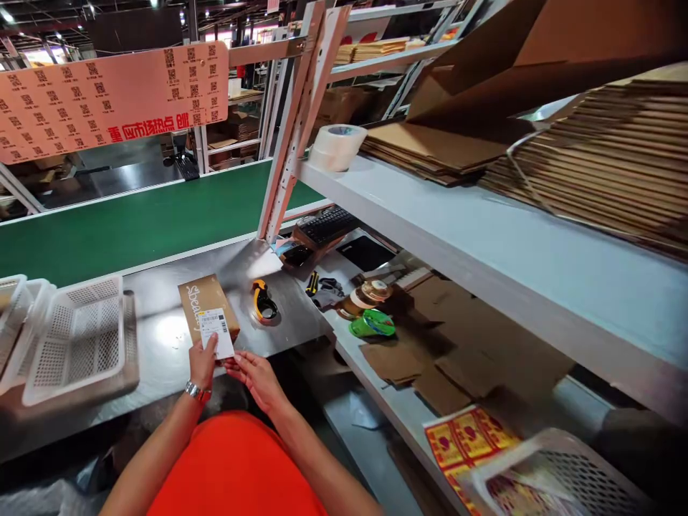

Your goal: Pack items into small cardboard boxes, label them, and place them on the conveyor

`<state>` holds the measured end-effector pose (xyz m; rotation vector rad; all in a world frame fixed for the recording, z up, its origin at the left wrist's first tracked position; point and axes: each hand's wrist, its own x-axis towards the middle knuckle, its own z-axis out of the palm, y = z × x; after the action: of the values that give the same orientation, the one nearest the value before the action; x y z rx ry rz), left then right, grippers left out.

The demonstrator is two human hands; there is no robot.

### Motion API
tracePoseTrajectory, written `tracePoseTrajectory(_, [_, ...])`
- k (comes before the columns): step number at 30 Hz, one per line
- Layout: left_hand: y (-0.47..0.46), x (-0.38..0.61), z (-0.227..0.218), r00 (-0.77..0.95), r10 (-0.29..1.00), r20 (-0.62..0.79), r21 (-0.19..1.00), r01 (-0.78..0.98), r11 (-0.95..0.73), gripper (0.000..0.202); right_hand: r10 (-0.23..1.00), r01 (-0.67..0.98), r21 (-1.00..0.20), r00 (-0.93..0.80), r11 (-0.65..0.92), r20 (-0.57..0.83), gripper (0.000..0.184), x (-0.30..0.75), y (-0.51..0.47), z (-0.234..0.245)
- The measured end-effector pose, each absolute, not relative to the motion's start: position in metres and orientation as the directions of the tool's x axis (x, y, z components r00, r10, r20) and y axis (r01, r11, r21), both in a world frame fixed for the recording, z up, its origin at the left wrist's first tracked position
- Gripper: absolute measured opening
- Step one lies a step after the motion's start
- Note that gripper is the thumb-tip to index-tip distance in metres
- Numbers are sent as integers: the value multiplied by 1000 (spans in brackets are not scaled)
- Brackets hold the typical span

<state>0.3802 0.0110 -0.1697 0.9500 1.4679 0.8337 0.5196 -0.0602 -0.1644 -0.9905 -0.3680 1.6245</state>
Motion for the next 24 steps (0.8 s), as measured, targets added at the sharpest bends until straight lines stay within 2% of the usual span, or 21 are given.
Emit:
tracePoseTrajectory(7, [-14, 398, -177, -106, 910, -401, 911, -150, 384, 76, 915, -650, -690, -22, -319, -403, 62, 538, -81, -166])
tracePoseTrajectory(11, [-25, 404, -179, -110, 890, -442, 890, -180, 420, 66, 908, -654, -682, -17, -327, -419, 61, 543, -90, -167])
tracePoseTrajectory(15, [-37, 407, -180, -91, 908, -409, 904, -175, 390, 73, 907, -638, -697, -3, -326, -422, 60, 548, -99, -170])
tracePoseTrajectory(17, [-44, 408, -182, -40, 914, -403, 911, -115, 396, 76, 905, -623, -711, 13, -326, -426, 60, 551, -104, -172])
tracePoseTrajectory(20, [-55, 408, -184, -20, 920, -392, 917, 80, 392, 75, 896, -609, -725, 51, -323, -441, 62, 555, -110, -174])
tracePoseTrajectory(22, [-62, 404, -183, -69, 949, -307, 915, 253, 314, 77, 893, -602, -731, 63, -322, -445, 62, 556, -112, -175])
tracePoseTrajectory(24, [-70, 399, -180, -12, 986, -166, 913, 376, 158, 73, 898, -588, -743, 59, -321, -435, 61, 557, -115, -177])
